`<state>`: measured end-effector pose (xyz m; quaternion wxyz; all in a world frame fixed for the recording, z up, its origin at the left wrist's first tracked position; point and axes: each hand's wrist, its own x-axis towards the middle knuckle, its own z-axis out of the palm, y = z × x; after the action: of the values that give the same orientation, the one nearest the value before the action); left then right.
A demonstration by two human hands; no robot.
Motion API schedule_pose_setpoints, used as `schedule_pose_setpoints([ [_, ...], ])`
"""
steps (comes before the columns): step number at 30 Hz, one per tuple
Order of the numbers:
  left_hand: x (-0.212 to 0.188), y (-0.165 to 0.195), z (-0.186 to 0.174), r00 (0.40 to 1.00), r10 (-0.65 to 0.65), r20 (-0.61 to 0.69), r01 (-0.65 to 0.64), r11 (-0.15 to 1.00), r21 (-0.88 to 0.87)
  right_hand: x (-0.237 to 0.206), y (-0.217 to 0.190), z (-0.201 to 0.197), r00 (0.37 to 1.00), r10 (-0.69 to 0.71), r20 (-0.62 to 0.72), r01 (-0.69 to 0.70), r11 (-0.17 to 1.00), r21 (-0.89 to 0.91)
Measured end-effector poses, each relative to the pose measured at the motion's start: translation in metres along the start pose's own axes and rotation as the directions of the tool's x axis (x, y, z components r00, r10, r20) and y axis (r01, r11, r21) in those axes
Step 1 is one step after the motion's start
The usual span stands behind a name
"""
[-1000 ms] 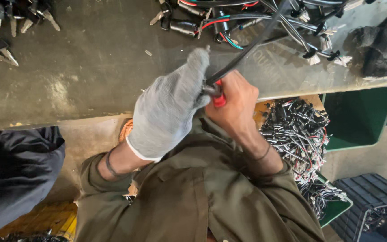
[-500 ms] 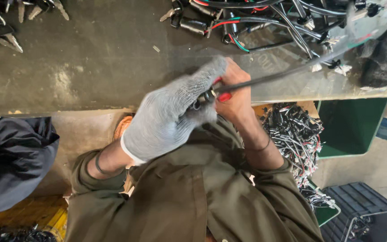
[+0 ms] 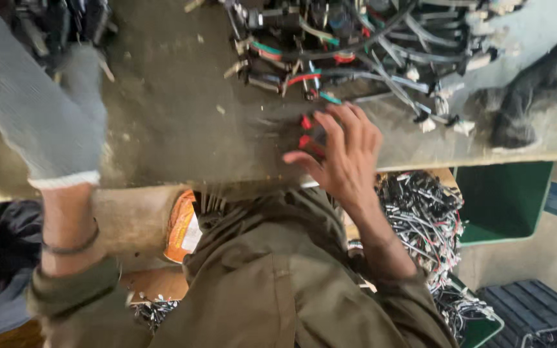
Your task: The person repeatedly strips the outer insulation from black wires using red-handled pliers. They hold each wire with a gloved left hand, cut the sheath, and pull it off to expose inner red and green conductors. The processed wires are placed on a metal table alongside many similar wires and keys.
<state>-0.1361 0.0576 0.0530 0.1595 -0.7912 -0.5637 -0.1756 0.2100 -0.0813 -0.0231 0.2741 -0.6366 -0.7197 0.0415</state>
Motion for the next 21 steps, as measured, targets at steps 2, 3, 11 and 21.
schedule_pose_setpoints([
  [2, -0.016, 0.008, 0.011, 0.972, 0.222, 0.079, -0.235, 0.877, 0.419, -0.009, 0.012, -0.008, 0.997, 0.043, 0.059, -0.04, 0.998, -0.055],
  [3, -0.026, 0.018, 0.016, 0.935, 0.268, 0.231, -0.351, 0.785, 0.511, -0.013, 0.019, -0.013, 0.994, 0.065, 0.091, -0.058, 0.995, -0.082],
  [11, -0.062, 0.033, 0.028, 0.473, 0.844, 0.254, -0.614, 0.522, -0.592, -0.024, 0.076, -0.027, 0.965, -0.055, 0.256, 0.086, 0.99, -0.111],
  [21, -0.093, 0.033, 0.02, 0.528, 0.815, 0.239, -0.6, 0.557, -0.574, -0.054, 0.067, -0.023, 0.974, -0.057, 0.22, 0.085, 0.989, -0.12],
])
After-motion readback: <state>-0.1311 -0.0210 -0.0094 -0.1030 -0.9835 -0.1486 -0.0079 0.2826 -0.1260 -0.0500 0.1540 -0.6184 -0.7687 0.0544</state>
